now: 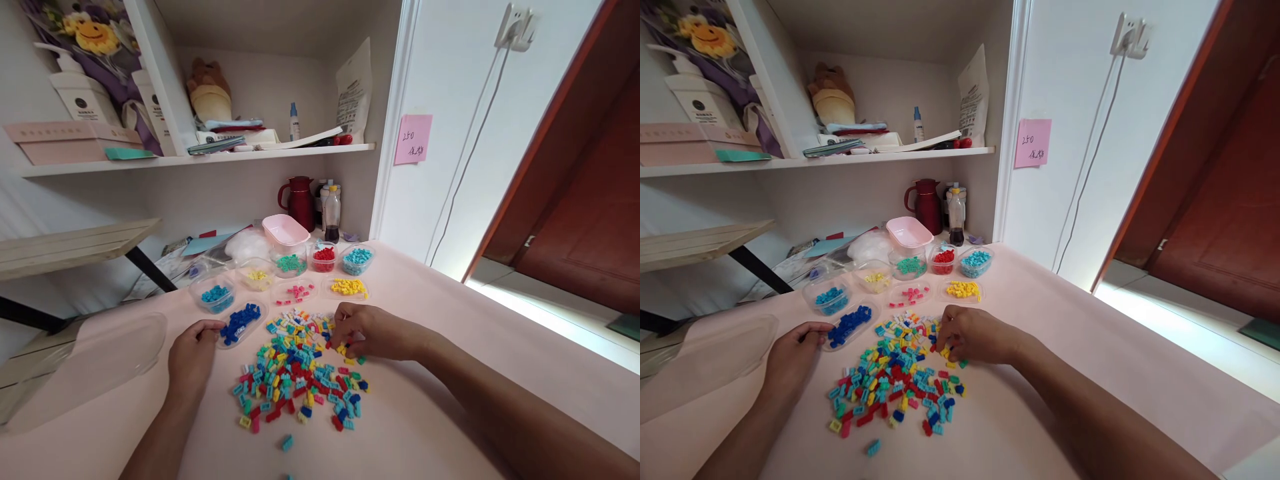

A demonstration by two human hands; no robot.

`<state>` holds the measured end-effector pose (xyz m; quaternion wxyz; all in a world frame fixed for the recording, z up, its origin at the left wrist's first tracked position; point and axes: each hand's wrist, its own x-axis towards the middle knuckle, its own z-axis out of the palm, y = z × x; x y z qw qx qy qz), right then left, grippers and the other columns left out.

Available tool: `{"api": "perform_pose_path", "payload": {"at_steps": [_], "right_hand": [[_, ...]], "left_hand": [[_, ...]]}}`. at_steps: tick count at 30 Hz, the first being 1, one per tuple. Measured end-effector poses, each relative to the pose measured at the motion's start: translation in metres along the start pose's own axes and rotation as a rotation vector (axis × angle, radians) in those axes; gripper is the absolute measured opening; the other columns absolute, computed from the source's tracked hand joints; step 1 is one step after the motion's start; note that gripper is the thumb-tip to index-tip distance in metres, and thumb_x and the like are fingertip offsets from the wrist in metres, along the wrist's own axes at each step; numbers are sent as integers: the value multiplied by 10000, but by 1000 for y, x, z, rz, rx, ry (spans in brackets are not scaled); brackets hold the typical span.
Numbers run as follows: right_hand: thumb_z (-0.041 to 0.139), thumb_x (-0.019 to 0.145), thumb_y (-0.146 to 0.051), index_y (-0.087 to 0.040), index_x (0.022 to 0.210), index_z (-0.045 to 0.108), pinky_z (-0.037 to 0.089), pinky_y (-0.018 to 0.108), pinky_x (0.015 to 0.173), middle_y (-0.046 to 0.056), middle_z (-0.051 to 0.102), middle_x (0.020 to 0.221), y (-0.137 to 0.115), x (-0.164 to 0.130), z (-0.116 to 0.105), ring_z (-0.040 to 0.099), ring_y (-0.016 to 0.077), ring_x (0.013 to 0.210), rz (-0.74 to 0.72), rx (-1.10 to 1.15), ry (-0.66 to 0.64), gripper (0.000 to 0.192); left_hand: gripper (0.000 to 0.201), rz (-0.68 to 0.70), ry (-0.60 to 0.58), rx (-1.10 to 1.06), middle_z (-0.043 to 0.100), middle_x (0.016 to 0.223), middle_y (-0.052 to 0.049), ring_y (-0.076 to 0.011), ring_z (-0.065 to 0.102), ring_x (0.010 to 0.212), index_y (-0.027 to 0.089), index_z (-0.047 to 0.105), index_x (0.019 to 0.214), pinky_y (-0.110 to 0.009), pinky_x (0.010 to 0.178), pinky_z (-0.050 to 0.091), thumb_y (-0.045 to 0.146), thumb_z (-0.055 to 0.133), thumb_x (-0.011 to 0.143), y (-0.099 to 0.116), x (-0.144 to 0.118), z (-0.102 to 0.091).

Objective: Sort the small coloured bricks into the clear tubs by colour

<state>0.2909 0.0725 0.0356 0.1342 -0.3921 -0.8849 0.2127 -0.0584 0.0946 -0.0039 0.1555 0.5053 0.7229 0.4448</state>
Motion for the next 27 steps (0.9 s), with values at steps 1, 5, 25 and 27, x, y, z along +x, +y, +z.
{"api": "perform_pose_path", "payload": {"at_steps": [1,5,25,27], "right_hand": [[709,686,-85,-270,945,731,461,244,673,18,559,966,0,1,1,567,124,745,6,-2,12,319],[686,702,-70,-240,910,731,457,228,640,22,562,937,-2,4,5,564,116,725,9,11,34,272],[598,773,-398,-205,884,695,484,349,735,52,667,895,99,10,-14,598,190,783,388,194,864,244],[600,770,-391,-207,884,707,488,347,735,55,681,903,102,12,-13,608,193,786,377,189,837,241]], "left_hand": [[290,2,0,0,714,750,-20,-203,620,725,222,725,812,-277,636,417,278,483,663,0,0,0],[286,7,-1,15,713,766,-16,-203,621,745,228,723,811,-278,649,418,273,479,670,0,0,0],[266,-10,-5,32,746,835,-17,-231,648,801,244,721,796,-296,674,431,265,494,659,1,3,-1],[266,-11,-5,15,746,833,-18,-232,650,811,241,720,795,-295,679,434,265,495,654,0,3,-1]]}}
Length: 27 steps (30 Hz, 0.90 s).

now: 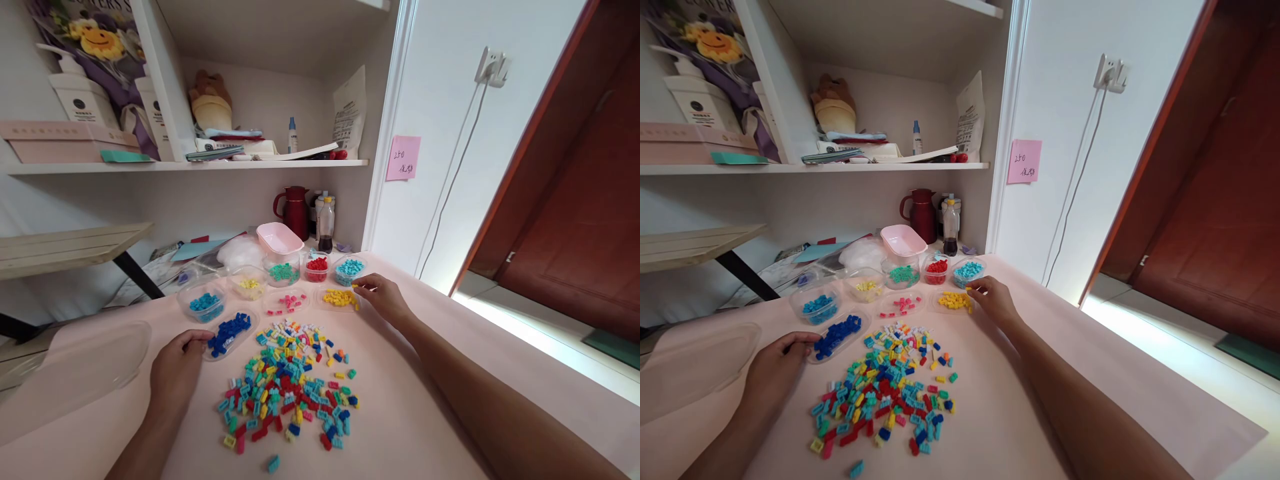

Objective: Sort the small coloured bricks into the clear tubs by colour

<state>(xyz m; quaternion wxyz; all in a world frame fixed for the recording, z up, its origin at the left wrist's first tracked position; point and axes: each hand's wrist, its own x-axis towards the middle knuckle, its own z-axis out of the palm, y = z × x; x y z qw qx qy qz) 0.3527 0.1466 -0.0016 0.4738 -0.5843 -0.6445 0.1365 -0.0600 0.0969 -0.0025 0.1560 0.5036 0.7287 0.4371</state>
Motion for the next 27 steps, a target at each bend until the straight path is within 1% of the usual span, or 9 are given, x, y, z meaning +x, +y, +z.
{"api": "perform_pose_path", "payload": {"at_steps": [4,9,12,14,16,18,20,23,27], "right_hand": [[589,785,-370,-225,923,714,494,337,735,48,702,931,-5,-3,-1,626,195,810,-10,11,-53,235],[552,813,-383,-223,954,706,495,328,745,45,704,911,-21,-11,-11,631,204,862,65,86,-23,262],[559,808,-409,-206,942,703,501,318,719,41,693,842,-31,-15,-13,638,194,805,87,157,-23,283],[564,807,-419,-191,933,700,501,305,676,39,682,808,-39,-18,-12,632,177,731,79,197,-57,294],[559,818,-420,-183,915,699,491,285,617,34,670,774,-47,-23,-9,615,157,659,51,212,-154,292],[558,829,-405,-183,888,704,477,268,585,32,670,766,-56,-29,-6,602,147,637,-8,201,-300,271],[579,828,-373,-191,864,714,468,258,597,34,685,797,-65,-34,-4,599,145,670,-112,164,-439,230],[633,807,-324,-198,865,729,458,239,625,39,689,848,-74,-38,-5,588,142,737,-271,123,-594,168],[685,779,-286,-202,922,737,465,213,620,40,639,874,-76,-40,-6,571,123,737,-367,129,-799,174]], "left_hand": [[256,-10,2,26,743,835,-10,-233,644,811,248,719,789,-297,677,430,262,500,656,3,-2,-2],[255,-26,-13,30,743,842,-5,-233,641,802,256,718,792,-301,674,425,272,500,661,7,-4,-3],[257,-27,-7,24,743,813,-11,-237,643,795,249,720,791,-298,656,423,271,501,659,7,-3,-2],[259,-20,-1,25,743,805,-8,-234,643,792,249,720,794,-294,654,423,267,498,662,6,-2,-1],[262,-10,-3,32,744,823,-4,-231,642,801,254,720,803,-294,667,423,266,496,667,4,-2,0],[265,-3,-11,35,743,841,0,-227,642,815,259,718,808,-293,683,423,268,490,672,3,-1,0],[271,-8,-16,30,740,846,-1,-224,643,824,259,714,809,-292,691,424,268,479,676,1,-1,0],[276,-15,-18,33,735,847,-5,-221,642,819,258,710,818,-294,692,423,277,473,678,0,-1,-1],[283,0,-22,39,732,842,-8,-218,640,809,253,710,821,-297,704,420,270,467,676,1,-2,-1]]}}
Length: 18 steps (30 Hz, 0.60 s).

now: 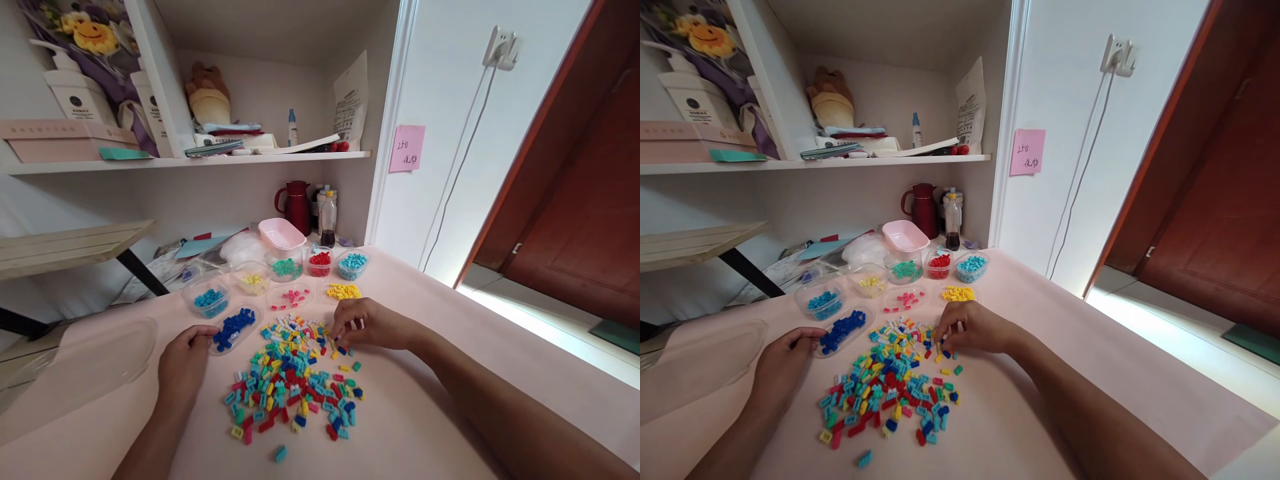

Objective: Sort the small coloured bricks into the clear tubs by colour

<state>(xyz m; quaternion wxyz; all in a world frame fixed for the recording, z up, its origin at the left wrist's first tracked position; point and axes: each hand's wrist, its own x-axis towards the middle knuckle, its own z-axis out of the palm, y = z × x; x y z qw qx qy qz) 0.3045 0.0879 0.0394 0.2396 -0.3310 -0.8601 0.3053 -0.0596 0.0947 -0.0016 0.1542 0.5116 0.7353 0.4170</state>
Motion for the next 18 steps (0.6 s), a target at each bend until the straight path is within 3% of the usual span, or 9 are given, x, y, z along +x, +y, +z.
{"api": "perform_pose_path", "payload": {"at_steps": [5,11,13,18], "right_hand": [[689,765,-185,-229,962,737,477,210,652,30,609,906,1,-1,10,571,112,747,-44,-78,-99,207],[660,790,-201,-212,869,737,488,230,660,38,644,896,-7,3,18,604,129,766,-57,-84,-33,111],[640,813,-256,-207,875,729,489,236,638,40,663,867,-4,6,15,607,139,760,-47,-20,95,119],[602,814,-352,-203,870,711,500,299,643,44,699,849,24,5,1,613,167,711,166,-3,632,193]], "left_hand": [[286,2,13,3,730,827,-13,-226,635,809,247,715,821,-301,700,416,264,475,666,1,-1,0],[286,-8,12,-7,727,826,-4,-215,633,799,249,713,826,-291,693,415,272,473,673,0,-1,2],[287,-12,15,-9,729,831,0,-212,633,804,248,714,833,-287,696,415,263,482,664,0,0,2],[287,-20,6,0,732,835,1,-213,636,804,246,715,835,-289,697,416,258,483,666,0,1,1]]}}
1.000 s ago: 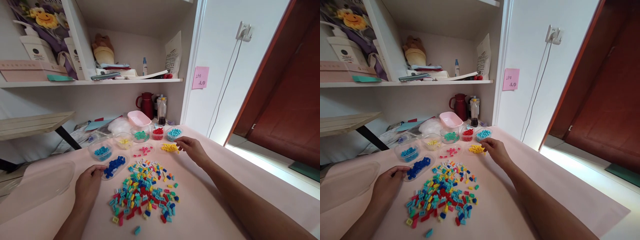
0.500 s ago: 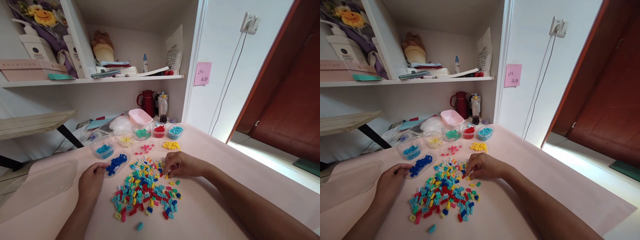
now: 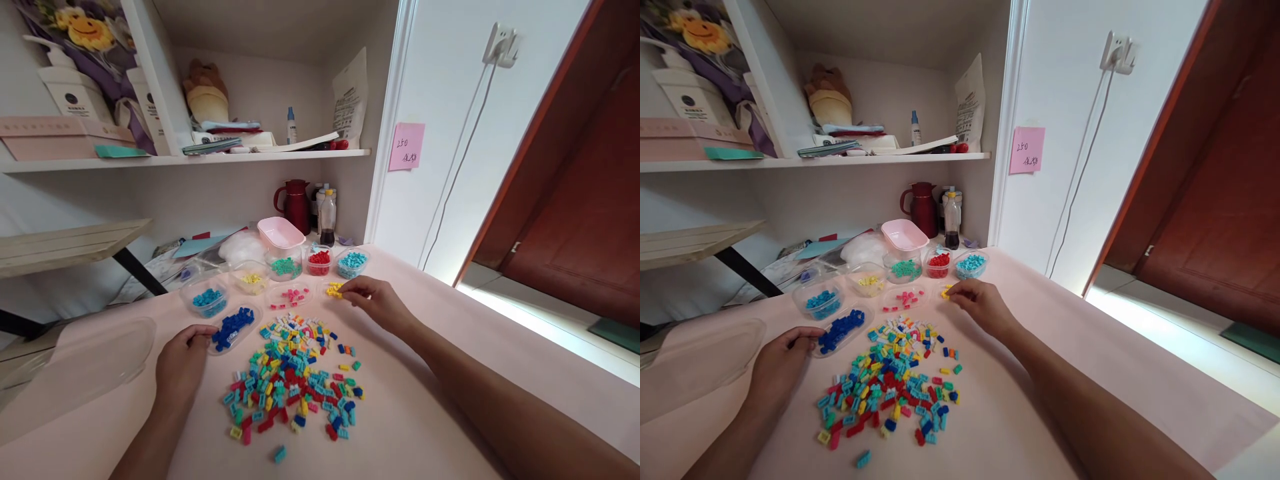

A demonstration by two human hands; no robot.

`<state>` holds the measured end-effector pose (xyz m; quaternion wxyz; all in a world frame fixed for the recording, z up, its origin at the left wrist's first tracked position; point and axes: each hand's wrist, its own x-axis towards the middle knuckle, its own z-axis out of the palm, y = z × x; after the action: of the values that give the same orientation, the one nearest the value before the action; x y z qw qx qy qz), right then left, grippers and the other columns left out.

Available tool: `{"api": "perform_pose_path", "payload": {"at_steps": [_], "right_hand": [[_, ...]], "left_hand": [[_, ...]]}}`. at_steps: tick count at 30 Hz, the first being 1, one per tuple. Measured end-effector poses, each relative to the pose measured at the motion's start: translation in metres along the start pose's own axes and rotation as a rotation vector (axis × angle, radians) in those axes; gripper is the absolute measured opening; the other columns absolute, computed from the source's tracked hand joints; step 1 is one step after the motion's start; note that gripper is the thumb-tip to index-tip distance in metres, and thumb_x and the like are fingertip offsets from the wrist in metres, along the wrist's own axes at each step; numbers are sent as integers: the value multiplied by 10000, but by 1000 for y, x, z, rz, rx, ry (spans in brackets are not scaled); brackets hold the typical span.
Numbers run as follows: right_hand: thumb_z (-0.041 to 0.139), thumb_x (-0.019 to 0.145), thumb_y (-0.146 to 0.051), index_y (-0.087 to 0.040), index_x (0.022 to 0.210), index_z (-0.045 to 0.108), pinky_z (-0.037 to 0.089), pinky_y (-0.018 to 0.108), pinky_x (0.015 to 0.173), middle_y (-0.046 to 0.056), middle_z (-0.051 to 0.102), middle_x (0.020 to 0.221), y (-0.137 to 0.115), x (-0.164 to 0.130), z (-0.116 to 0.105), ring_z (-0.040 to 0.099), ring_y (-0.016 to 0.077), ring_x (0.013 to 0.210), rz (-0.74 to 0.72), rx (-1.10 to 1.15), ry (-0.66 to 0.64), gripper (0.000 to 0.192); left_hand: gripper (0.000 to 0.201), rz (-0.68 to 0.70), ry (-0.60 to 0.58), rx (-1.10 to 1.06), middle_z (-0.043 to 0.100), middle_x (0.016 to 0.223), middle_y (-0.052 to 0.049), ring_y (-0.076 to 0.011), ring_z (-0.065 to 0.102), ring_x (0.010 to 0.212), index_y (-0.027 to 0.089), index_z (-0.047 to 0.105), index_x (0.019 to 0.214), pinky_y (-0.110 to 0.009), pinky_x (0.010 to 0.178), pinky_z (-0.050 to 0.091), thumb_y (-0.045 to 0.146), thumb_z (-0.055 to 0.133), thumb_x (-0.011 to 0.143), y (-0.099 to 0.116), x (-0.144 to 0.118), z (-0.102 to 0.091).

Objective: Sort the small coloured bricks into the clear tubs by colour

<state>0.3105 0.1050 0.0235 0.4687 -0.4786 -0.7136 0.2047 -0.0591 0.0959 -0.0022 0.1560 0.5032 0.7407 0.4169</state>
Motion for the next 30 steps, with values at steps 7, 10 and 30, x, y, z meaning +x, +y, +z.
{"api": "perform_pose_path", "payload": {"at_steps": [7,10,30], "right_hand": [[581,788,-360,-223,878,713,494,315,671,37,714,849,29,7,-8,639,200,764,105,-96,204,210],[550,806,-325,-228,948,706,500,320,712,41,712,901,29,7,-9,651,194,790,122,-96,220,233],[493,895,-206,-238,958,696,469,277,726,34,690,966,-34,-14,7,625,158,841,-258,-334,-298,215]], "left_hand": [[274,-6,-1,1,733,844,8,-212,639,817,256,713,835,-290,695,416,259,489,676,1,0,0],[258,-9,3,17,733,850,10,-214,636,821,259,712,817,-292,688,414,258,496,676,1,1,0],[297,23,29,-39,724,792,-9,-206,636,765,237,721,832,-280,660,417,276,491,648,-4,1,4]]}}
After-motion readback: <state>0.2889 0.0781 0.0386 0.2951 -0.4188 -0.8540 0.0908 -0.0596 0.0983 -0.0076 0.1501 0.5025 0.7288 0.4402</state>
